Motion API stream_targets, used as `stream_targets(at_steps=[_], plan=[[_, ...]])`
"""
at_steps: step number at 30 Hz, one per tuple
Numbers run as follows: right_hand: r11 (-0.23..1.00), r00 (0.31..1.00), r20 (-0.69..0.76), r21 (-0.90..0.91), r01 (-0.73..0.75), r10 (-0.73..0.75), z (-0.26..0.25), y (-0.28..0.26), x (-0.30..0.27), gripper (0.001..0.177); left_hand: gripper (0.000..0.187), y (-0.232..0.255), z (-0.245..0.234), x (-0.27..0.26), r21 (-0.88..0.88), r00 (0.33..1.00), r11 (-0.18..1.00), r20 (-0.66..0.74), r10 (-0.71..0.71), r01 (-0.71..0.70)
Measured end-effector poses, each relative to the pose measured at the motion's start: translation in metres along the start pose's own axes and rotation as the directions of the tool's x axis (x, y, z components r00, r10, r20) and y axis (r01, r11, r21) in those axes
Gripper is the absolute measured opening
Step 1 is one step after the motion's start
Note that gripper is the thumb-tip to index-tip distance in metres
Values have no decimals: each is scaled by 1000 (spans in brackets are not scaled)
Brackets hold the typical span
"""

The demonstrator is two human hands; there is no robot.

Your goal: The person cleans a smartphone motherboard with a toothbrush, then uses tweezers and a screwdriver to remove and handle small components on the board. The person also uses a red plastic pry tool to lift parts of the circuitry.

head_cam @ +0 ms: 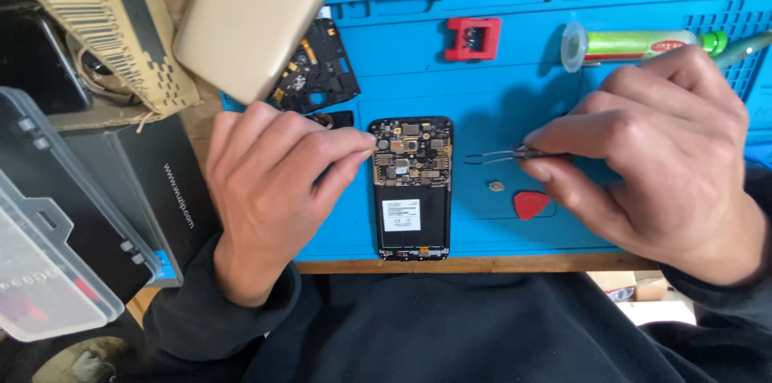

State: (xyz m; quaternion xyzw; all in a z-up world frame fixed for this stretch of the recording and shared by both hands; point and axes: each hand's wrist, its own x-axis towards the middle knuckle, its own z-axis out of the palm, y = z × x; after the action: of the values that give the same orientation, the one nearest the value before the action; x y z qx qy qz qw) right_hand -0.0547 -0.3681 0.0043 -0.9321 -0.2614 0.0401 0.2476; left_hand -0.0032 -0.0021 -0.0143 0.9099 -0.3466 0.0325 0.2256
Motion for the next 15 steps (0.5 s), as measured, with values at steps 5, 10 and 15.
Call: stream_targets(at_steps=[5, 10, 15], plan=[[998, 999, -39, 57, 6, -4, 11, 9, -3, 25, 3, 2, 0, 2, -42, 1000, 999, 28, 2, -1], [997, 1000, -28, 75, 1, 1, 8, 12, -2, 25, 5, 0, 0, 4, -20, 999, 1000, 48, 15, -14], [996, 999, -39, 94, 3, 1, 8, 11, 3, 24, 7, 2, -3, 9, -39, 999, 998, 3, 52, -52]])
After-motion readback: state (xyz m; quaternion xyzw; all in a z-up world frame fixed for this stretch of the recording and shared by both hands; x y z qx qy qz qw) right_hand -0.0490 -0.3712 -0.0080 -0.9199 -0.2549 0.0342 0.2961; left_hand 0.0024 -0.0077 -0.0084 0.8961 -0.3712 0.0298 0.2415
